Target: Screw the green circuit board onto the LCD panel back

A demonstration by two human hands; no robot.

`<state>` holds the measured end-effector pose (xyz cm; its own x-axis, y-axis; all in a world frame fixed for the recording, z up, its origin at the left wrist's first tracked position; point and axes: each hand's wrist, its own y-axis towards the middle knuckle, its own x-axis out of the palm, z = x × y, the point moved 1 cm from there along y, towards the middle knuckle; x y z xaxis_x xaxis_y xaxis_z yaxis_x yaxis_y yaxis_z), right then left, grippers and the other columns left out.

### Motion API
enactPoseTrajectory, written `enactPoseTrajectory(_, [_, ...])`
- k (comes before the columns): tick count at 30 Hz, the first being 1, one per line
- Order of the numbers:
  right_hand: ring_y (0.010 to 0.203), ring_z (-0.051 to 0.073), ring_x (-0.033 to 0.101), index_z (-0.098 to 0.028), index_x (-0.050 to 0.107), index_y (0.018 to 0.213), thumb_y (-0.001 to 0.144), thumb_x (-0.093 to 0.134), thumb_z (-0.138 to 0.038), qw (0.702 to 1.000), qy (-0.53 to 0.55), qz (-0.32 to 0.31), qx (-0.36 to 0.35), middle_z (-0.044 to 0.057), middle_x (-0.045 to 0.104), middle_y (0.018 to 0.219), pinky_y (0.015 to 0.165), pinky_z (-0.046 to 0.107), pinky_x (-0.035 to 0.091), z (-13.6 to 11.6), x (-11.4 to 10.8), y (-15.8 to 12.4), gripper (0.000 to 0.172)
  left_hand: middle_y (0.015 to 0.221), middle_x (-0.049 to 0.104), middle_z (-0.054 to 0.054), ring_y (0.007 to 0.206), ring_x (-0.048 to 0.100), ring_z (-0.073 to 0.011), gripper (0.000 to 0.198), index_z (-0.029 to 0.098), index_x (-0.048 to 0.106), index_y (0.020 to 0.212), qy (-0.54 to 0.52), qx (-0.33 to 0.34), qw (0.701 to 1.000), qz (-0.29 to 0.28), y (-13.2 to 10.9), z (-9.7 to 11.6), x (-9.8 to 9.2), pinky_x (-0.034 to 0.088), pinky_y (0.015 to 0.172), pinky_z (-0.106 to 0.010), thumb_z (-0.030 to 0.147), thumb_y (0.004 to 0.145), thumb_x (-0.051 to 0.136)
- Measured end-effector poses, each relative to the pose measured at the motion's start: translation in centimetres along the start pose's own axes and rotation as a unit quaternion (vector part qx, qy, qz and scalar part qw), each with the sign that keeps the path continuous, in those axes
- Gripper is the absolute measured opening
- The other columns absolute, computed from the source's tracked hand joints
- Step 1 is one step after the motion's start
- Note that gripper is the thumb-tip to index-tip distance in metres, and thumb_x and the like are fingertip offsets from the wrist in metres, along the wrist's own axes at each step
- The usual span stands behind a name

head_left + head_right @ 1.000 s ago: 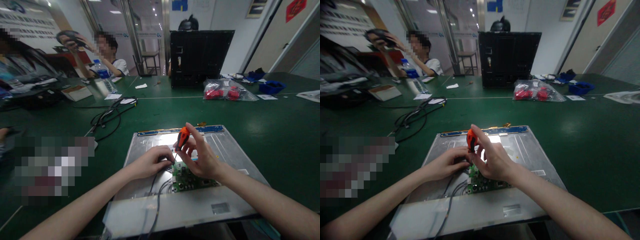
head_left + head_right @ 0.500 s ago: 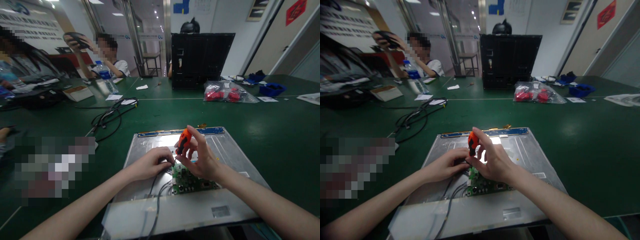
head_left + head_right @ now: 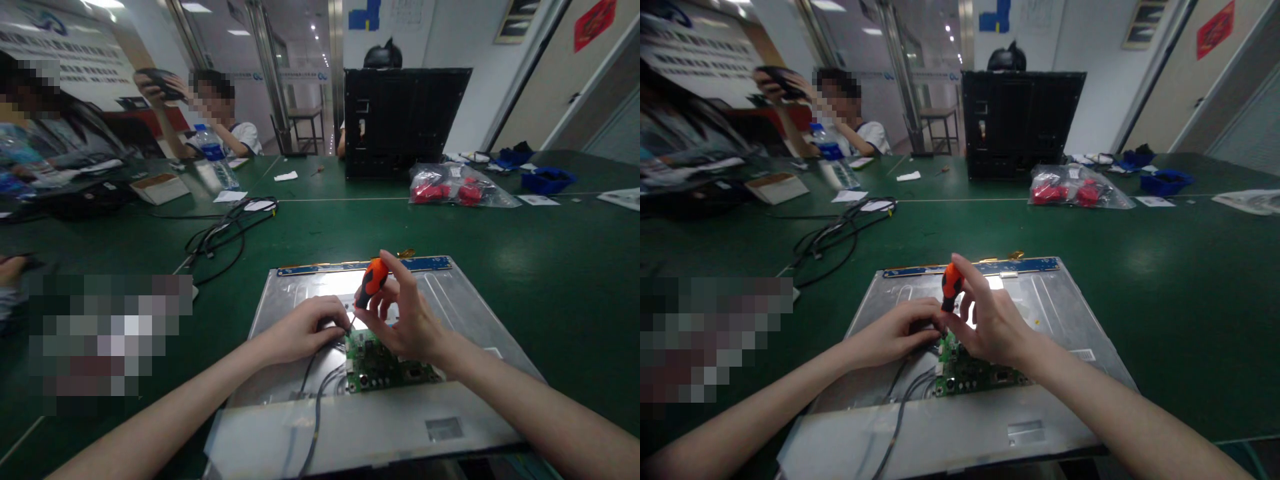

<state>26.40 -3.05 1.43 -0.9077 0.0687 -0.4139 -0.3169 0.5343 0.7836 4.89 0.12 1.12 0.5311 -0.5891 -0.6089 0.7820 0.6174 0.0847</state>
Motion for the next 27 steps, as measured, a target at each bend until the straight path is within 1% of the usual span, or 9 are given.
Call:
enactPoseTrajectory(5, [0.058,0.011,0.062,-0.033,0.008,0.167,0.097,0.060,-0.015,1.000,-0.006,-0.009,-0.001,0.002,0.066,0.099,0.044,0.020,0.051,-0.19,-0.24,-0.01,0.089,0.089,0.069,-0.002,0.088,0.062,-0.0203,0.009,0.020,0.068,0.092,0.001,0.005,1.000,0.000,-0.08,-0.03,0.02,0.047,0.083,-0.032,0.019,0.096,0.060])
enactPoseTrajectory(9, [0.063,0.012,0.065,-0.030,0.008,0.167,0.095,0.058,-0.011,1.000,0.002,-0.020,-0.004,0.005,0.069,0.103,0.048,0.022,0.055,-0.40,-0.41,0.01,0.090,0.094,0.071,-0.004,0.091,0.063,-0.0207,0.009,0.020,0.069,0.093,0.002,0.004,1.000,0.000,-0.13,-0.12,0.07,0.047,0.086,-0.033,0.018,0.096,0.060])
enactPoseTrajectory(12, [0.062,0.012,0.065,-0.030,0.009,0.167,0.094,0.056,-0.009,1.000,0.004,-0.017,-0.009,0.004,0.070,0.101,0.048,0.022,0.055,-0.38,-0.42,0.02,0.089,0.092,0.071,-0.004,0.091,0.063,-0.0206,0.009,0.020,0.068,0.091,0.002,0.003,1.000,0.001,-0.10,-0.13,0.10,0.047,0.085,-0.032,0.018,0.095,0.060])
enactPoseTrajectory(17, [0.059,0.011,0.063,-0.033,0.013,0.166,0.097,0.058,-0.012,1.000,-0.014,-0.002,-0.006,0.003,0.068,0.099,0.046,0.021,0.054,-0.07,-0.34,0.00,0.085,0.093,0.069,-0.003,0.091,0.064,-0.0208,0.010,0.020,0.069,0.091,0.004,0.005,1.000,0.006,-0.06,0.01,0.09,0.048,0.084,-0.033,0.017,0.094,0.059])
enactPoseTrajectory(23, [0.058,0.011,0.063,-0.035,0.016,0.164,0.099,0.062,-0.018,1.000,-0.016,-0.006,-0.017,0.000,0.066,0.094,0.045,0.019,0.053,-0.04,-0.39,0.09,0.081,0.088,0.067,-0.003,0.088,0.061,-0.0207,0.010,0.020,0.067,0.089,0.006,0.005,1.000,0.008,-0.10,0.16,0.06,0.047,0.081,-0.032,0.020,0.095,0.060])
enactPoseTrajectory(27, [0.063,0.014,0.067,-0.031,0.013,0.166,0.098,0.057,-0.013,1.000,-0.015,-0.019,-0.019,0.005,0.070,0.100,0.047,0.023,0.056,-0.43,-0.47,0.23,0.083,0.089,0.068,-0.002,0.088,0.061,-0.0205,0.009,0.020,0.067,0.089,0.003,0.005,1.000,0.010,-0.10,0.15,0.08,0.046,0.082,-0.032,0.019,0.094,0.061])
